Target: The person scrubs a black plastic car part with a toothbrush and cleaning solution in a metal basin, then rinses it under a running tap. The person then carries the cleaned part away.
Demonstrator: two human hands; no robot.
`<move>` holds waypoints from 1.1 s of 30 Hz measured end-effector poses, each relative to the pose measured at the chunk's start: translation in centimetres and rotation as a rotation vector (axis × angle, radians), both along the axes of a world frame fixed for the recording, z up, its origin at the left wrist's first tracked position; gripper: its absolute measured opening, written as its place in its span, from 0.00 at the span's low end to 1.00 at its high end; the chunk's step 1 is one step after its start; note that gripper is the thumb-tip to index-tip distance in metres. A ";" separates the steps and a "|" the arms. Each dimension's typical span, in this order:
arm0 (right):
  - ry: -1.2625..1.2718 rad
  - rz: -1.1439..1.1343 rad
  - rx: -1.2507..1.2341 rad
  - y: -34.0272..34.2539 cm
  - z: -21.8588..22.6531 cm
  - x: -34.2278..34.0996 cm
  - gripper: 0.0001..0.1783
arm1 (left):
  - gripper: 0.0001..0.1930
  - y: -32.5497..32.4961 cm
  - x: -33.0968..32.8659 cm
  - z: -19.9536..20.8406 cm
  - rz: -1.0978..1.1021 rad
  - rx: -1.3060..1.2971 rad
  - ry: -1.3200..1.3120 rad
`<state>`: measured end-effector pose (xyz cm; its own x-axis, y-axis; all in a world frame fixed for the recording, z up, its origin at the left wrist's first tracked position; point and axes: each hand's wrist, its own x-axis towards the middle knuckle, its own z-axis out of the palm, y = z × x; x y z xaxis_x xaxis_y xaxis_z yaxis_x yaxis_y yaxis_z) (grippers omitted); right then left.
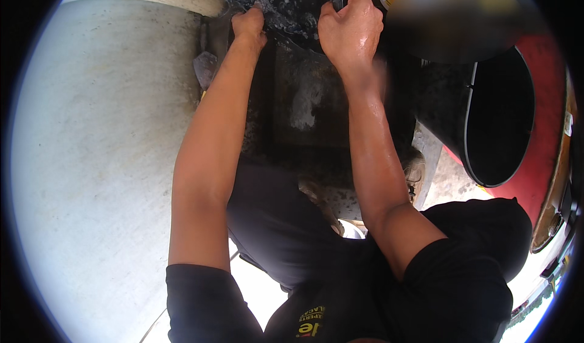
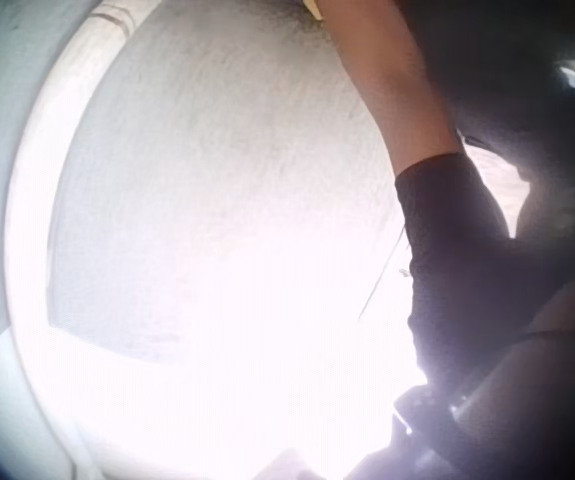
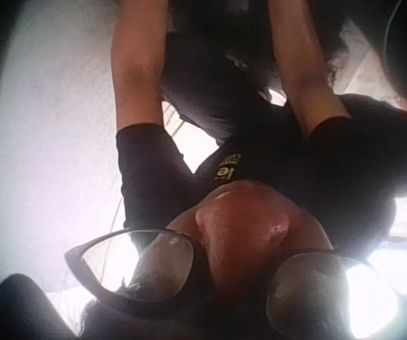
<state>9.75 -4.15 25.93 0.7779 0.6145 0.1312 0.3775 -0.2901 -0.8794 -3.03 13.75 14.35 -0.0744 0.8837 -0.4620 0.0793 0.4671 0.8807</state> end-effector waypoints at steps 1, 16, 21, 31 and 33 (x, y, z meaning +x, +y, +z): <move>-0.087 -0.004 0.058 0.4 -0.2 -0.5 0.29 | 0.18 -0.2 -0.4 -0.9 -0.015 -0.034 -0.154; -0.259 -0.031 0.060 5.9 -12.6 2.2 0.15 | 0.13 -1.7 -1.8 2.5 -0.190 -0.094 0.018; 1.359 0.091 0.190 10.3 -14.2 -0.6 0.11 | 0.12 -2.1 -2.4 3.6 -0.291 -0.143 0.016; 1.116 0.287 0.274 10.8 -12.8 -0.2 0.11 | 0.13 -2.6 -1.7 2.3 -0.431 -0.035 0.450; 0.844 0.295 0.243 9.9 -10.1 0.0 0.09 | 0.20 -2.3 -2.8 2.3 -0.497 -0.088 0.596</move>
<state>9.79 5.73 15.87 0.4910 0.8327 -0.2561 -0.3864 -0.0553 -0.9207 -5.86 11.50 16.62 0.0628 0.8406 -0.5379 0.7455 0.3188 0.5853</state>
